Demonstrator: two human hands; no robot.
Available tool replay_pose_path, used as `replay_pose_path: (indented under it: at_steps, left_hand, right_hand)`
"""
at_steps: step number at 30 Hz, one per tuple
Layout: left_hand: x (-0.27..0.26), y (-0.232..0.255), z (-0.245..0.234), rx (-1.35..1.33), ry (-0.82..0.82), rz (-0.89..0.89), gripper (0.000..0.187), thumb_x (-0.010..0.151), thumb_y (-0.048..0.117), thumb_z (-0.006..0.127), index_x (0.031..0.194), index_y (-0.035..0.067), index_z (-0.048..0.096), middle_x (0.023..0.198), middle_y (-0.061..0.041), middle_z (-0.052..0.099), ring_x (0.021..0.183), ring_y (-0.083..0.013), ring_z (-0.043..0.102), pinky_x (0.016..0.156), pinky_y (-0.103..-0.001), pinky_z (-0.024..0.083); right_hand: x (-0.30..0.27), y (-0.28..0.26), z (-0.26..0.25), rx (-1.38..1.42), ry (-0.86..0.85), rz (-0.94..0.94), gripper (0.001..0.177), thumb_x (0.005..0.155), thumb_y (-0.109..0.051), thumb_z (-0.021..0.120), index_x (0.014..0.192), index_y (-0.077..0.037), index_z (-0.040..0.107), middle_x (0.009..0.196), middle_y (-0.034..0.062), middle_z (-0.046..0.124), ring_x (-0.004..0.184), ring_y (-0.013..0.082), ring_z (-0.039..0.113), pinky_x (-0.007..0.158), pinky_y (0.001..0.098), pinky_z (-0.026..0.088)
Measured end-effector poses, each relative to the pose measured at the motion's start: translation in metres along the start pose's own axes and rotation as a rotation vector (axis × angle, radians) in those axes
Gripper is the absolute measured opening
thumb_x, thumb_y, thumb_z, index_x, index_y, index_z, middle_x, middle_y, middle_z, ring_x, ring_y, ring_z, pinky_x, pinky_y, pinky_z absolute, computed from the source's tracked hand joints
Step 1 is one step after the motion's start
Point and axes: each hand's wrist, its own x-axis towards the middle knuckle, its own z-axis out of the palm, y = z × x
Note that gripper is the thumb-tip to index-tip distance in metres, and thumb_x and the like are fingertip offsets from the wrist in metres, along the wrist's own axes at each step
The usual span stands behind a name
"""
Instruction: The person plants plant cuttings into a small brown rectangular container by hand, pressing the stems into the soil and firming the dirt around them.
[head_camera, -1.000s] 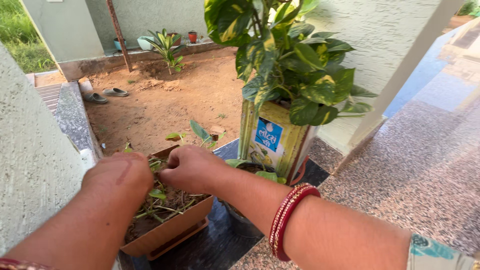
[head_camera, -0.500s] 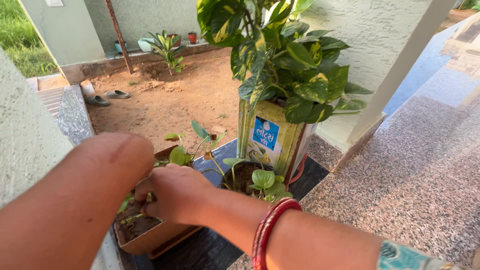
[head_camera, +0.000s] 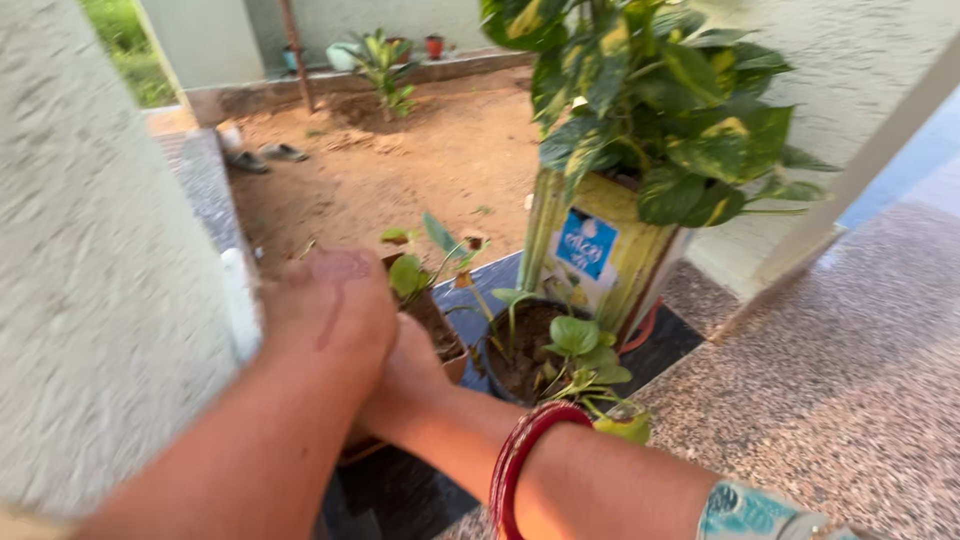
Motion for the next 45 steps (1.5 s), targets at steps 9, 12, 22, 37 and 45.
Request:
replay_pose_path:
  at_steps: [9,12,22,37,45]
  left_hand:
    - [-0.101,0.001,0.089,-1.079,0.322,-0.728,0.054,0.088,0.007,0.062,0.134,-0.015,0.045,0.128,-0.039,0.052,0.119,-0.0551,0.051,0.102,-0.055,0.038]
    - [-0.097,-0.008,0.121,-1.082,0.277,-0.763,0.052,0.089,0.005,0.057,0.138,-0.009,0.050,0.130,-0.034,0.059,0.123,-0.0485,0.057,0.106,-0.050,0.043]
    - [-0.081,-0.009,0.124,-1.235,0.494,-0.718,0.037,0.100,0.009,0.058,0.136,0.000,0.061,0.126,-0.021,0.069,0.110,-0.0324,0.068,0.094,-0.041,0.051]
    - [-0.084,-0.005,0.104,-1.232,0.435,-0.755,0.030,0.095,0.026,0.072,0.115,0.003,0.073,0.101,-0.018,0.075,0.090,-0.0265,0.072,0.080,-0.042,0.054]
    - [-0.084,-0.004,0.101,-1.201,0.490,-0.774,0.027,0.102,0.023,0.065,0.115,-0.001,0.067,0.105,-0.021,0.074,0.093,-0.0310,0.071,0.080,-0.044,0.054]
  right_hand:
    - [0.004,-0.002,-0.017,0.108,-0.119,0.063,0.029,0.080,-0.030,0.071,0.105,-0.017,0.078,0.102,0.0118,0.073,0.105,0.0322,0.066,0.091,0.0455,0.051]
    - [0.006,-0.011,-0.022,0.129,-0.185,0.122,0.028,0.079,-0.028,0.074,0.103,-0.016,0.079,0.101,0.0132,0.070,0.104,0.0326,0.066,0.090,0.0453,0.051]
    - [0.008,-0.014,-0.037,0.307,-0.209,0.225,0.025,0.076,-0.014,0.072,0.101,-0.012,0.078,0.096,0.0093,0.078,0.094,0.0276,0.074,0.084,0.0395,0.057]
    - [0.007,-0.010,-0.037,0.406,-0.179,0.271,0.027,0.079,-0.016,0.072,0.104,-0.009,0.077,0.097,0.0110,0.077,0.093,0.0265,0.075,0.083,0.0372,0.058]
    - [0.009,-0.009,-0.035,0.389,-0.169,0.303,0.026,0.079,-0.018,0.075,0.103,-0.007,0.075,0.093,0.0123,0.076,0.088,0.0274,0.074,0.079,0.0380,0.058]
